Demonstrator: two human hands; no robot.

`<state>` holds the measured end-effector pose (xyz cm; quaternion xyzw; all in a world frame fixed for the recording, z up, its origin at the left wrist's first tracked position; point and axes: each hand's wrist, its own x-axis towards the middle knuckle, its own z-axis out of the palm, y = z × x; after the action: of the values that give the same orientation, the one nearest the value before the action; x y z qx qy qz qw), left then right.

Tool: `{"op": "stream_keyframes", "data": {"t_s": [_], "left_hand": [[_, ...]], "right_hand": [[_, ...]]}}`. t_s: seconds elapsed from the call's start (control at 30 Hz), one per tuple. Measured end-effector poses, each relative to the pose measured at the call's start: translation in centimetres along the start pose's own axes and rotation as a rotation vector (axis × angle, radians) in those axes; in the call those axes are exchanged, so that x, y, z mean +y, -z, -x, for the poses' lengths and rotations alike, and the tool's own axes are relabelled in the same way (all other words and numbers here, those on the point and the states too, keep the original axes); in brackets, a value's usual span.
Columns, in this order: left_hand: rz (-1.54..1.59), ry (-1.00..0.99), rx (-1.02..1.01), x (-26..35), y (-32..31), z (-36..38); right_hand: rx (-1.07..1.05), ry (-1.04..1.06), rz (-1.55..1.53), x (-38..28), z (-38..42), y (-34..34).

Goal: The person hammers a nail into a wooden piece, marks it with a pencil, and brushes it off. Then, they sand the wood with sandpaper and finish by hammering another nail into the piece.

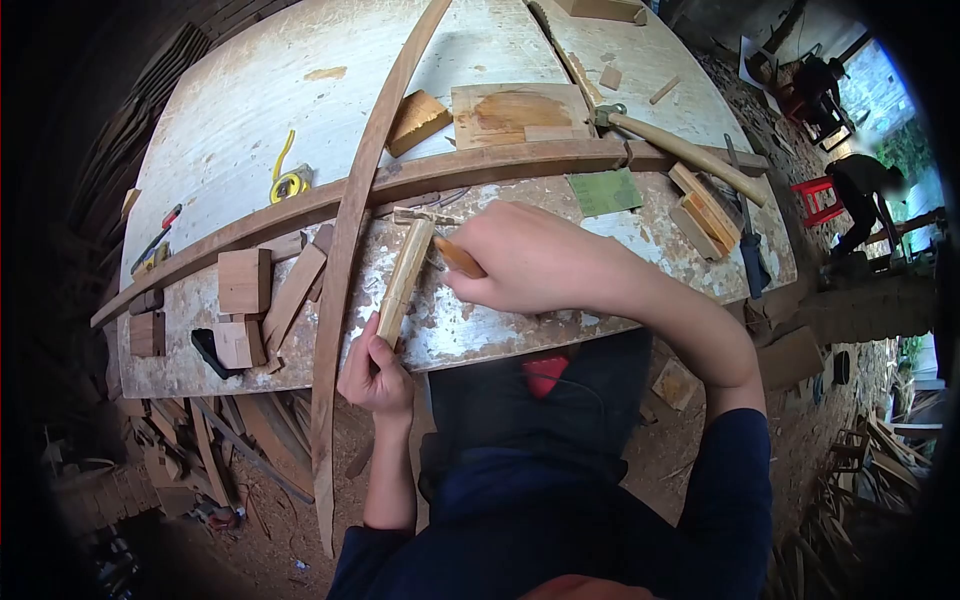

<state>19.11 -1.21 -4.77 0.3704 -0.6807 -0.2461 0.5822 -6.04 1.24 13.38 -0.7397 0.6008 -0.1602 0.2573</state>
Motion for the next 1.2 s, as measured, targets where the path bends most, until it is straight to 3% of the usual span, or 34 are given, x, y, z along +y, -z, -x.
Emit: {"op": "stream_keyframes", "data": {"t_s": [0.13, 0.27, 0.37, 0.47, 0.6, 0.7, 0.73, 0.87, 0.97, 1.07, 1.17, 1.2], "left_hand": [[0.005, -0.016, 0.010, -0.1, -0.3, -0.1], [-0.026, -0.023, -0.013, -0.3, 0.0, 0.1], [-0.028, -0.014, -0.025, -0.1, 0.1, 0.1], [-0.024, -0.014, -0.017, -0.2, -0.2, 0.0], [-0.004, -0.023, -0.009, -0.3, -0.2, 0.1], [-0.009, -0.019, -0.005, -0.2, -0.3, 0.1], [-0.014, -0.023, -0.003, -0.1, -0.3, 0.1], [-0.044, -0.035, -0.006, -0.2, -0.2, 0.1], [-0.034, -0.031, -0.002, -0.5, -0.3, 0.2], [-0.034, -0.037, -0.011, -0.4, -0.2, 0.1], [-0.052, -0.055, -0.011, -0.2, -0.2, 0.0], [-0.053, -0.048, -0.013, -0.3, -0.2, 0.1]], "right_hand": [[0.089, 0.104, -0.259, 0.7, -0.5, -2.1], [-0.035, -0.145, 0.079, 3.0, 2.2, 0.9], [-0.009, -0.301, -0.119, 2.5, 3.6, 5.0], [0.102, -0.242, -0.135, 4.2, 5.2, 3.9], [0.074, -0.421, 0.265, 6.6, 7.4, 4.9], [0.147, -0.454, -0.249, 4.5, 7.4, 5.2], [0.216, -0.284, -0.108, 5.7, 7.5, 4.0], [0.032, -0.488, 0.240, 6.4, 8.0, 5.5], [0.185, -0.504, -0.223, 5.4, 8.5, 5.6], [0.030, -0.512, 0.253, 8.3, 9.2, 4.6], [0.157, -0.552, 0.172, 6.5, 10.3, 6.0], [0.210, -0.513, -0.039, 6.3, 10.6, 5.5]]}}
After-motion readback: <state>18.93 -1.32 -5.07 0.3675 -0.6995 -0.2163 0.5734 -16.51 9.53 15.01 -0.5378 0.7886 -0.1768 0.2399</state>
